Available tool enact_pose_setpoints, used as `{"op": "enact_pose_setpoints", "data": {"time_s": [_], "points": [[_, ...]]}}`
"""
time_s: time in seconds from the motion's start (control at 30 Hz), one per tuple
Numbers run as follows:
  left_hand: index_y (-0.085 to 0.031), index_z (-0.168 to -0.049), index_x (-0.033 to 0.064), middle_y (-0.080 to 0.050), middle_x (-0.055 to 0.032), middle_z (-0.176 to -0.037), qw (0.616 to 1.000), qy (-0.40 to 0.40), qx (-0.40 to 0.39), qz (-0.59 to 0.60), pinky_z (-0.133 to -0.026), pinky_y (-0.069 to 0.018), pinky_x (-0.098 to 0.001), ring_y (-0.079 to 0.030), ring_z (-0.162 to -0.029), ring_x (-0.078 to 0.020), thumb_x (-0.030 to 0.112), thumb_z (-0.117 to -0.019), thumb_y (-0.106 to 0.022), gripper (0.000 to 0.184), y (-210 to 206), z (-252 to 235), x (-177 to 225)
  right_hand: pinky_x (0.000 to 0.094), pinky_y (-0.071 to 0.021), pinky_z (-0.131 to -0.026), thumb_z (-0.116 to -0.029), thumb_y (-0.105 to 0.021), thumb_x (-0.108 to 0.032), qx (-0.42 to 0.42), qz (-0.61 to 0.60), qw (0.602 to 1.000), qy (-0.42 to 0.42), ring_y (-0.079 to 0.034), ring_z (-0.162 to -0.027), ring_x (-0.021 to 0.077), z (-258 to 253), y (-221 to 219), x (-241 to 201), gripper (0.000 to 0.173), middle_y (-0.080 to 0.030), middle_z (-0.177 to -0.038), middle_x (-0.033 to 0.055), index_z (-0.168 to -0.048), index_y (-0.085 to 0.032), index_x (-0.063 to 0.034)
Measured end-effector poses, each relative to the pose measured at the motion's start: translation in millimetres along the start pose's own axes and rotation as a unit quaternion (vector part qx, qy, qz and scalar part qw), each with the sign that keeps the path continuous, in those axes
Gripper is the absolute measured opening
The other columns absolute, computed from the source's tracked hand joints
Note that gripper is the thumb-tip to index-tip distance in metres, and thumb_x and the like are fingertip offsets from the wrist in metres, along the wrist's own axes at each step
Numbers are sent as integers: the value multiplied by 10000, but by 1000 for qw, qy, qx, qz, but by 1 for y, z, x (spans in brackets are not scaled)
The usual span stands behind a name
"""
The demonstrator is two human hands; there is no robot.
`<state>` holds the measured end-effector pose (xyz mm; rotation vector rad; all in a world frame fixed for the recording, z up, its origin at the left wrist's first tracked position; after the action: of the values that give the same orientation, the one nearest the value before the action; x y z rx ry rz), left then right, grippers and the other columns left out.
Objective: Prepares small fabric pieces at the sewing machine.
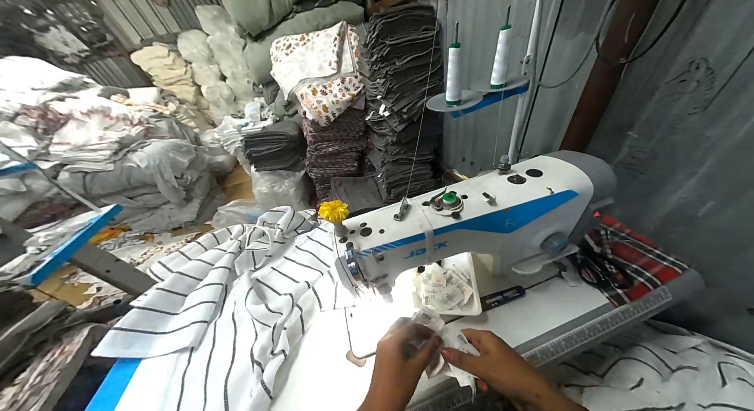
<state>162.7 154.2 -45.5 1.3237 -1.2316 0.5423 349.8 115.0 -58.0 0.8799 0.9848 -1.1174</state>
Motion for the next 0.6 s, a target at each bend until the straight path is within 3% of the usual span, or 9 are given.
{"op": "enact_pose_setpoints", "data": {"time_s": [0.13,0.2,0.27,0.37,0.43,0.5,0.6], "points": [[-650,-1037,25,-674,-6,-850,986,98,50,122,-642,-522,-248,-611,-682,-59,171,-935,-652,179,14,2,-18,206,-504,-524,-966,-703,-281,11,-11,1000,10,-607,-586,37,5,6,1,248,-686,-806,-18,-1087,-641,-73],[-582,-1064,24,-646,-13,-819,985,101,54,128,-621,-529,-248,-607,-653,-64,140,-935,-651,187,21,2,-22,198,-499,-516,-960,-711,-269,-6,-19,1000,4,-607,-576,32,8,7,0,223,-690,-786,-26,-1062,-647,-81],[-659,-1064,23,-663,-10,-845,994,74,18,73,-624,-520,-237,-600,-661,-52,120,-944,-613,161,22,1,-21,182,-475,-489,-947,-732,-275,-41,-15,999,-13,-581,-539,18,10,4,-2,218,-682,-756,-38,-1033,-649,-92],[-742,-1113,75,-701,-41,-1072,995,26,-93,-8,-789,-574,-259,-669,-869,-69,214,-979,-629,224,18,-4,-2,181,-457,-461,-921,-762,-275,-87,4,996,-37,-550,-500,11,8,-3,-5,225,-665,-717,-44,-1020,-667,-98],[-765,-1091,86,-716,-71,-1110,990,-1,-142,-25,-891,-571,-322,-683,-993,-123,335,-944,-719,293,14,-6,10,194,-455,-457,-905,-772,-221,-97,25,994,-41,-535,-489,18,5,-7,-7,183,-648,-700,-41,-1000,-680,-95],[-789,-1014,93,-731,-59,-1037,987,-35,-155,-25,-864,-570,-300,-685,-959,-111,332,-914,-755,261,11,-6,15,198,-444,-453,-885,-761,-144,-94,44,994,-41,-526,-480,21,3,-8,-9,126,-629,-674,-45,-953,-664,-99],[-794,-994,95,-716,-19,-1008,989,-19,-143,18,-813,-561,-251,-664,-905,-48,411,-967,-674,339,11,-2,12,194,-438,-445,-898,-759,-158,-84,43,995,-46,-523,-480,21,3,-5,-8,137,-644,-702,-38,-986,-674,-97]]}}
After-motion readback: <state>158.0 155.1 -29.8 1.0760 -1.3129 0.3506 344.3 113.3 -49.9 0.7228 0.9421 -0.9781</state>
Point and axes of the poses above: each hand's wrist, its own z-axis away from the middle knuckle, its own y-axis out of the back of the hand, x = y × z, the point moved 3 cm from there along -z, towards the middle knuckle
